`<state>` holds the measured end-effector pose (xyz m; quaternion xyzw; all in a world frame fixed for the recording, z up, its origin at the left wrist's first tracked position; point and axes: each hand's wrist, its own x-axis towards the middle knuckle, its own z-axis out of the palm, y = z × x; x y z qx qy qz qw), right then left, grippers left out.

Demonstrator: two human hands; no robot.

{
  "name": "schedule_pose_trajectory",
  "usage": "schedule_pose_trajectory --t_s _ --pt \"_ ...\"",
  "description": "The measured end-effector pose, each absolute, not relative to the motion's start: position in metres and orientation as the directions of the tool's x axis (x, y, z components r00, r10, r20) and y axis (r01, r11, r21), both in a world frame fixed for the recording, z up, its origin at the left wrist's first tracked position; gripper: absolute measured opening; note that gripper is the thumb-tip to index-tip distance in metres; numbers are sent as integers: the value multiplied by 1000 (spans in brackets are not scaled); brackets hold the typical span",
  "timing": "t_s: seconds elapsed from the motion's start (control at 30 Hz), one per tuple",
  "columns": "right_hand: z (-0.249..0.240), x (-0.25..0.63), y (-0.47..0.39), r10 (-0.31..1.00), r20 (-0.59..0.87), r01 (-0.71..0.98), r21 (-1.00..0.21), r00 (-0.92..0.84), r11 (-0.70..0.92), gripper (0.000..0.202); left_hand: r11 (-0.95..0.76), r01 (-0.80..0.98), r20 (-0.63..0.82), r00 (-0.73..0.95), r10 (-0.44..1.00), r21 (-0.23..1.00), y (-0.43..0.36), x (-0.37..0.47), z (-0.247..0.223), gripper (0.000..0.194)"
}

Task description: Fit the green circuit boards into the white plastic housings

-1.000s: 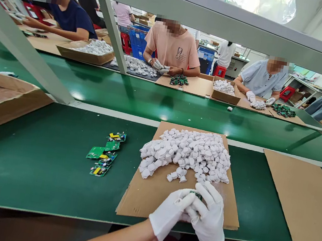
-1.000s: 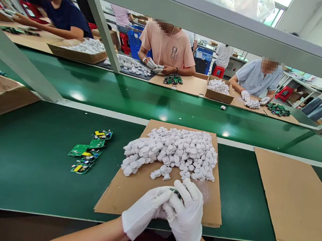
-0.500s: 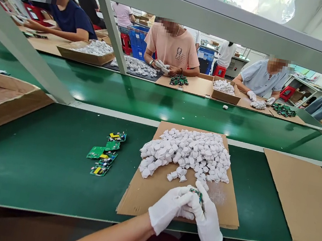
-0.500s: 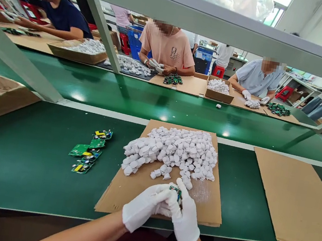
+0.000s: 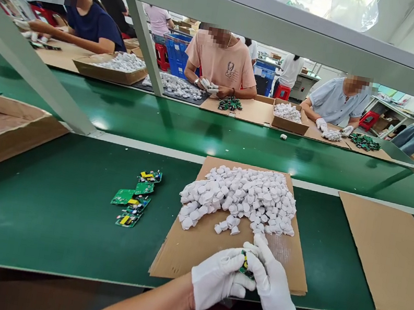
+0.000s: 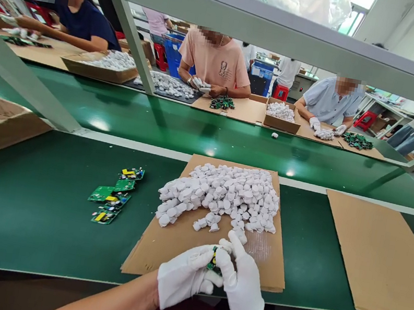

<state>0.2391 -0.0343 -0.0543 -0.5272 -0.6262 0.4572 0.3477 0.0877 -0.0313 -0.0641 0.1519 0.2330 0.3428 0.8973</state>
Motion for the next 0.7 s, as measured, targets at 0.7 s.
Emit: schedule_pose_trajectory --t_s 0.7 --pt "-68 236 -42 963 -125 154 -984 -237 -89 68 688 -325 -369 656 659 649 -17 78 -46 43"
